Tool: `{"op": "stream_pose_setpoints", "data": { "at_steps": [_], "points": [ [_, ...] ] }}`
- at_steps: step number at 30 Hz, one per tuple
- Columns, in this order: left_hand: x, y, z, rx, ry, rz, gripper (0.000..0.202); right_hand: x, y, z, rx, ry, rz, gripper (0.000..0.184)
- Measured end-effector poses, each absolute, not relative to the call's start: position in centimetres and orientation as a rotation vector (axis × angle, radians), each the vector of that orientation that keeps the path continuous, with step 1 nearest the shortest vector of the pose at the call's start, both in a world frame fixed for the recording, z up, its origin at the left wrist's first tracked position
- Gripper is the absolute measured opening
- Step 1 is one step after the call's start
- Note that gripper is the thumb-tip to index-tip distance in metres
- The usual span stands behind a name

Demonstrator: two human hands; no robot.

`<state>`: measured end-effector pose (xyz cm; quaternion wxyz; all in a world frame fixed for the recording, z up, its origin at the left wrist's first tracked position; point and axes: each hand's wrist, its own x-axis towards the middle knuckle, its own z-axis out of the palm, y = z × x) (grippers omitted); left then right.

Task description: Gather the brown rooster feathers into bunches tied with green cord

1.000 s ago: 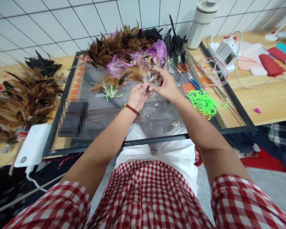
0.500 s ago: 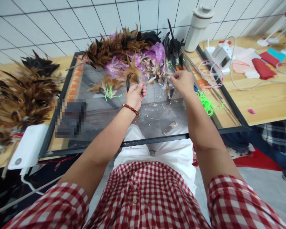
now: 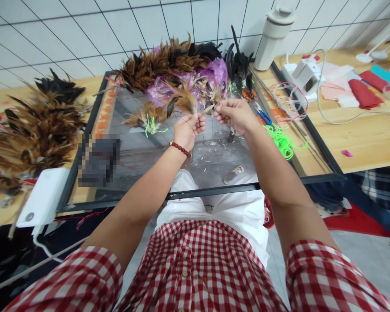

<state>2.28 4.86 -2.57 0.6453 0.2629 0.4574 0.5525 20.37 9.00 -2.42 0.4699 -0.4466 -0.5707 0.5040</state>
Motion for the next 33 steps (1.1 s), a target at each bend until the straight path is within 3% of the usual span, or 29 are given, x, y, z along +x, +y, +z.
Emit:
{"op": "stream_pose_setpoints", "data": {
  "at_steps": [8, 13, 20, 27, 33],
  "points": [
    [2.6, 4.5, -2.8, 0.743, 1.041, 1.166, 0.024, 17.6, 7.9, -3.0, -0.986, -1.497, 1.011, 0.032],
    [2.9, 4.4, -2.8, 0.825, 1.050, 1.158, 0.021, 17.9, 8.5, -3.5, -1.014, -1.675, 0.735, 0.031],
    [2.7, 4.5, -2.6, 0.727, 1.053, 1.237, 0.017, 22.3, 9.5, -2.4, -1.511, -1.759, 0.184, 0.028],
    [2.2, 5.0, -2.5, 0.563, 1.005, 1.301, 0.015, 24.0, 10.0, -2.9, -1.821, -1.858, 0.416, 0.019],
    [2.1, 4.9, -2.5, 0.591, 0.979, 1.253, 0.013, 22.4, 9.6, -2.5, -1.434, -1.528, 0.936, 0.020]
  ]
}}
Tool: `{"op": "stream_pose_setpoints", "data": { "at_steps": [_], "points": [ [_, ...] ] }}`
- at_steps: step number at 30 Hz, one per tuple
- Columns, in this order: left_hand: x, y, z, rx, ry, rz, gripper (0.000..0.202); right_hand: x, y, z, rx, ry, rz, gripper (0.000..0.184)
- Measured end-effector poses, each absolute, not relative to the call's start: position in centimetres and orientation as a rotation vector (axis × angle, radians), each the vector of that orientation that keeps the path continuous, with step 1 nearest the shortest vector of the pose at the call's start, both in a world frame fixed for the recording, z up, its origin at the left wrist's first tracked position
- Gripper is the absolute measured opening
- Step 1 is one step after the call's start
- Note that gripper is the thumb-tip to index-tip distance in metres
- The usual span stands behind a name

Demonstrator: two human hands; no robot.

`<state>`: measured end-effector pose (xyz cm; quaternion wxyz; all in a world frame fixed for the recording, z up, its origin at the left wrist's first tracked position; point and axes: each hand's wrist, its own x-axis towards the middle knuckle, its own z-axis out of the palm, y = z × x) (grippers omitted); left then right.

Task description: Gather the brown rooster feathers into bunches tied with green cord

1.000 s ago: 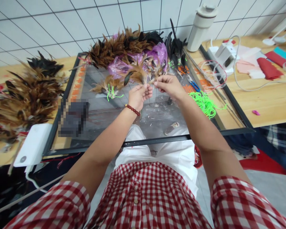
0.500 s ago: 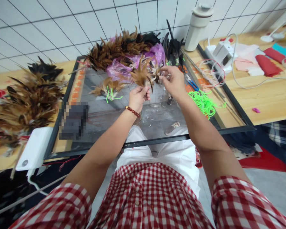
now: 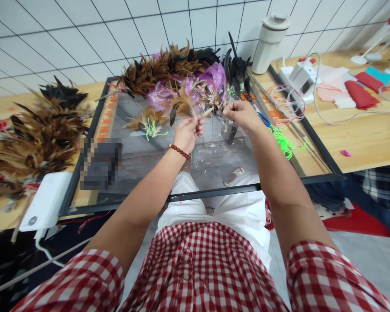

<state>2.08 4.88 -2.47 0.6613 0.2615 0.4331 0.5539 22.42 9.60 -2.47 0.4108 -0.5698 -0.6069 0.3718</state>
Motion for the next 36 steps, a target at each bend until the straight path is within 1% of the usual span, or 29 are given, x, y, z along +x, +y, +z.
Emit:
{"op": "stream_pose_setpoints", "data": {
  "at_steps": [3, 6, 12, 18, 24, 28, 31, 33, 36],
  "points": [
    [2.1, 4.6, -2.3, 0.634, 0.961, 1.211, 0.013, 21.3, 9.1, -1.9, -1.168, -1.330, 1.162, 0.026],
    [2.1, 4.6, -2.1, 0.643, 0.986, 1.178, 0.013, 20.2, 8.6, -1.7, -1.039, -1.274, 1.226, 0.030],
    [2.4, 4.7, -2.1, 0.647, 1.104, 1.172, 0.014, 19.3, 8.4, -2.4, -0.955, -1.307, 1.244, 0.039],
    [3.2, 4.6, -2.5, 0.769, 1.196, 1.121, 0.016, 19.0, 8.6, -3.0, -0.881, -1.355, 1.192, 0.044],
    [3.2, 4.5, -2.3, 0.806, 1.138, 1.120, 0.027, 18.0, 8.5, -3.0, -0.926, -1.405, 1.087, 0.038],
    [2.9, 4.5, -2.1, 0.807, 1.103, 1.099, 0.026, 18.8, 8.6, -2.1, -1.141, -1.447, 0.919, 0.028],
    [2.6, 4.5, -2.0, 0.727, 1.081, 1.155, 0.020, 21.2, 9.2, -2.0, -1.395, -1.509, 0.588, 0.018],
    [2.4, 4.5, -1.9, 0.667, 1.065, 1.186, 0.018, 23.0, 9.7, -2.3, -1.540, -1.621, 0.326, 0.018],
    [2.2, 4.6, -1.9, 0.608, 1.051, 1.210, 0.018, 24.7, 10.1, -3.1, -1.644, -1.851, 0.138, 0.021]
  ]
}}
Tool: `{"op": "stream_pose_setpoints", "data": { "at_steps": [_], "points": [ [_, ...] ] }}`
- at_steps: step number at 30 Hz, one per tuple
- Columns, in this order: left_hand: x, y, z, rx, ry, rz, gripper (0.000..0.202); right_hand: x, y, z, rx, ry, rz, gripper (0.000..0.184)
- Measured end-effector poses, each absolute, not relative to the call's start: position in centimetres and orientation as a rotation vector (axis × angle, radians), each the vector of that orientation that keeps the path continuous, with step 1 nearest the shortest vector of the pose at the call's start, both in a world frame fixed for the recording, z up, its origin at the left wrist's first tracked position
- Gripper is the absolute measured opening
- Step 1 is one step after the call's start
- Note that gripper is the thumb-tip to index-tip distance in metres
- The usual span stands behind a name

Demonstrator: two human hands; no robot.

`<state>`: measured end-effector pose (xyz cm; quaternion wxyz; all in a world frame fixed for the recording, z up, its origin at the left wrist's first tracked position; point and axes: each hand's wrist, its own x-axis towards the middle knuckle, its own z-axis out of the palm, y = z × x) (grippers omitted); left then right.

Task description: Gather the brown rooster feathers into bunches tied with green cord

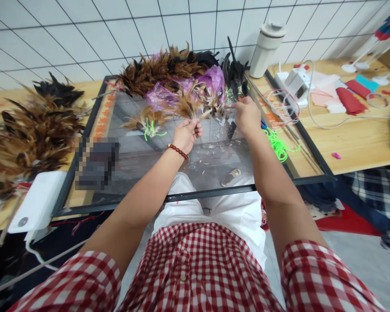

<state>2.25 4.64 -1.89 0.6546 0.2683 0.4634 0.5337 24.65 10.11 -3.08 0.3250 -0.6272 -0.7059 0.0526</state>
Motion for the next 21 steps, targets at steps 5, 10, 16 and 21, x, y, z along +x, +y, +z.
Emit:
{"op": "stream_pose_setpoints", "data": {
  "at_steps": [5, 10, 16, 21],
  "points": [
    [2.1, 4.9, -1.9, 0.568, 1.037, 1.203, 0.017, 24.9, 10.4, -4.0, -1.664, -2.241, 0.065, 0.024],
    [2.1, 4.8, -1.9, 0.546, 1.000, 1.213, 0.020, 24.7, 10.6, -4.3, -1.710, -2.195, 0.046, 0.010],
    [1.9, 4.7, -1.7, 0.473, 0.959, 1.263, 0.020, 22.4, 9.8, -2.8, -1.572, -1.770, 0.453, 0.012],
    [1.6, 4.8, -1.5, 0.444, 0.955, 1.249, 0.016, 19.1, 8.3, -1.6, -1.231, -1.411, 1.032, 0.035]
  ]
}}
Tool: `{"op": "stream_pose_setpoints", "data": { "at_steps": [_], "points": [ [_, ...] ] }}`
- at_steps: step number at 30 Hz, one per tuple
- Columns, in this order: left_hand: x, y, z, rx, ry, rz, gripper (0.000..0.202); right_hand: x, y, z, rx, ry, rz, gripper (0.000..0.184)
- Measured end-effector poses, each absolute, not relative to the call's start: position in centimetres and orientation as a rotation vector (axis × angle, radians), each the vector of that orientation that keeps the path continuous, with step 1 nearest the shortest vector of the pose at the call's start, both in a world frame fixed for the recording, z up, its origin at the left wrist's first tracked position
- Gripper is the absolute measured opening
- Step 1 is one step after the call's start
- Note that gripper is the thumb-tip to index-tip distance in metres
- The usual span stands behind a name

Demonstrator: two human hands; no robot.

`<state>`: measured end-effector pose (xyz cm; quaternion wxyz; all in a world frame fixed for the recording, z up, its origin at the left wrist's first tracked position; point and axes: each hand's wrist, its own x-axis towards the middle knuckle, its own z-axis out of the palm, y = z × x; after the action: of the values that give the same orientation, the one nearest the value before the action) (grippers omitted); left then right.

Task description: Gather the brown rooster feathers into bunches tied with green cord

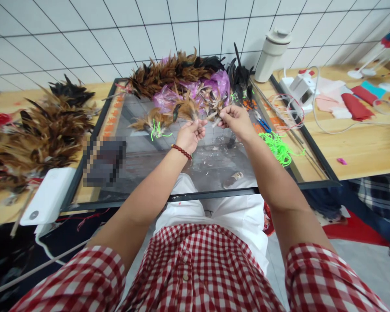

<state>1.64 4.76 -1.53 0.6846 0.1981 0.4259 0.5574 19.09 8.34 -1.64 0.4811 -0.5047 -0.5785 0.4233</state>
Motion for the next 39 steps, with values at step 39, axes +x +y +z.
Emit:
{"op": "stream_pose_setpoints", "data": {
  "at_steps": [39],
  "points": [
    [1.7, 3.7, -0.4, 0.472, 0.745, 0.599, 0.035, 19.0, 6.6, -2.0, -0.878, -1.339, 1.777, 0.055]
  ]
}}
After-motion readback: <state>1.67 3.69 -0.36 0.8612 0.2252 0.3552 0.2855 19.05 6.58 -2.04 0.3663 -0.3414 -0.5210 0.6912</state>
